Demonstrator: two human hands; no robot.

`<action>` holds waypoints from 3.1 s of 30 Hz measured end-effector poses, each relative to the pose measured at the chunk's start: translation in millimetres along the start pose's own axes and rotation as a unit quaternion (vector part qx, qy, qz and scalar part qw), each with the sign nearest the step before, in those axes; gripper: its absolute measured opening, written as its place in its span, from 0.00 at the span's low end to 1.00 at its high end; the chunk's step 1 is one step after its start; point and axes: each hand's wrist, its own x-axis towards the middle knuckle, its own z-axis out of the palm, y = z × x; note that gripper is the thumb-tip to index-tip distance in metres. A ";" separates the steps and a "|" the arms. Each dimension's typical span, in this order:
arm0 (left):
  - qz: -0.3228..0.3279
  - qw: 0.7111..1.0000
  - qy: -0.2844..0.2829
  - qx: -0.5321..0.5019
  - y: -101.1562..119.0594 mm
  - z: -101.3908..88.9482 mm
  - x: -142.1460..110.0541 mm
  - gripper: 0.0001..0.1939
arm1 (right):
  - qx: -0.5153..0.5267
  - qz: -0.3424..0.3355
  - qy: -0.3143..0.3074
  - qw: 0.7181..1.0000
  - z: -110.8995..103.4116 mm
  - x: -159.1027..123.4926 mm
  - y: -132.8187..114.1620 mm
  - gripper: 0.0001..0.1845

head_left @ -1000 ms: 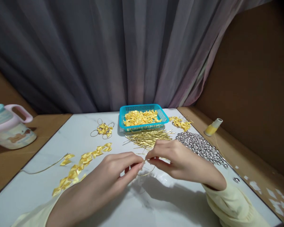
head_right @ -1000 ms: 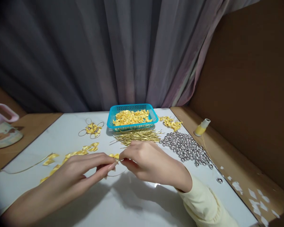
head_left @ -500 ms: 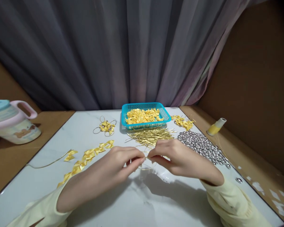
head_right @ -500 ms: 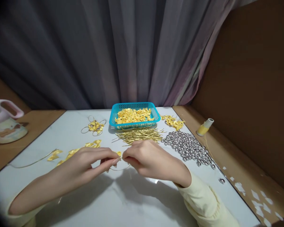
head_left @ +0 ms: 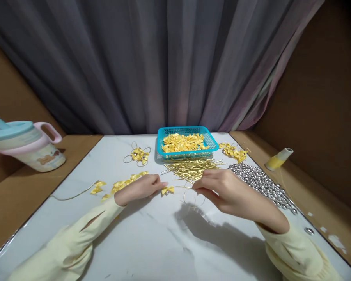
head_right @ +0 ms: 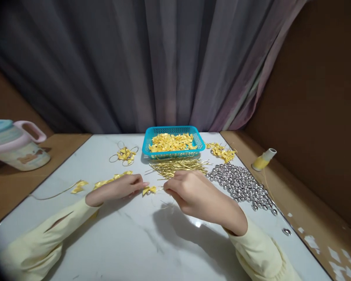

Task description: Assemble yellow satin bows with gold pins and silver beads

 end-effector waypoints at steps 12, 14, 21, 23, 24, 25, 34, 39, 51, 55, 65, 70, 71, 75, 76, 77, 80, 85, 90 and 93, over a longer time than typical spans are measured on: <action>0.065 0.993 0.005 -0.094 22.9 17.9 4.9 0.08 | -0.011 0.023 0.001 1.000 -7.9 -1.2 5.8 0.12; 0.066 0.990 0.002 -0.127 26.4 18.7 4.6 0.09 | 0.017 0.032 -0.010 0.999 -5.1 1.8 12.0 0.11; 0.081 0.963 0.116 -0.231 51.3 12.3 -8.3 0.14 | 0.272 0.122 -0.025 0.954 3.2 18.2 35.0 0.10; 0.090 0.952 0.149 -0.251 61.2 7.2 -16.0 0.13 | 0.311 0.142 0.004 0.940 0.9 19.2 34.2 0.10; 0.095 0.947 0.162 -0.259 66.0 5.0 -19.9 0.13 | 0.321 0.145 0.015 0.936 -0.8 18.9 32.4 0.09; 0.098 0.942 0.176 -0.268 70.5 3.2 -23.7 0.12 | 0.324 0.147 0.025 0.934 -2.7 18.2 29.8 0.08; 0.123 0.909 0.254 -0.308 92.2 4.5 -39.4 0.09 | 0.241 0.095 0.116 0.959 -12.3 12.0 9.8 0.06; 0.139 0.916 0.253 -0.279 97.3 7.0 -38.4 0.09 | 0.232 0.092 0.132 0.959 -13.4 11.5 8.9 0.06; 0.162 0.949 0.205 -0.175 107.4 -8.7 -37.1 0.15 | 0.182 0.078 0.126 0.972 -16.1 6.1 4.0 0.13; 0.165 0.970 0.162 -0.074 109.7 -10.1 -33.0 0.20 | 0.151 0.069 0.117 0.979 -14.9 4.2 4.1 0.14; 0.236 0.956 0.168 0.037 110.2 -5.8 -31.9 0.16 | 0.057 0.105 0.090 0.989 -10.2 0.5 3.5 0.15; 0.248 0.952 0.171 0.053 111.0 -2.4 -31.9 0.15 | 0.063 0.130 0.085 0.986 -10.3 0.8 3.5 0.15; 0.250 0.952 0.170 0.056 111.1 -2.2 -32.1 0.15 | 0.069 0.135 0.085 0.985 -10.2 0.8 3.6 0.15; 0.248 0.953 0.164 0.062 112.3 -2.7 -33.3 0.15 | 0.095 0.156 0.080 0.980 -10.0 0.8 3.9 0.13; 0.245 0.954 0.162 0.062 112.8 -2.9 -33.6 0.15 | 0.101 0.160 0.078 0.979 -10.0 0.8 4.0 0.13; 0.242 0.955 0.161 0.062 113.3 -3.1 -33.9 0.15 | 0.106 0.165 0.077 0.978 -10.0 0.9 4.1 0.13; 0.231 0.960 0.145 0.058 114.5 -2.7 -34.6 0.16 | 0.106 0.173 0.073 0.976 -9.9 1.4 4.3 0.12; 0.229 0.962 0.135 0.062 112.4 -1.8 -34.8 0.14 | 0.085 0.182 0.071 0.977 -11.2 2.9 2.0 0.11; 0.238 0.962 0.120 0.067 110.6 -4.0 -34.7 0.13 | 0.066 0.187 0.066 0.978 -13.1 3.0 -1.8 0.11; 0.233 0.965 0.105 0.062 110.8 -5.7 -34.8 0.15 | 0.052 0.174 0.072 0.981 -11.9 1.9 -2.1 0.12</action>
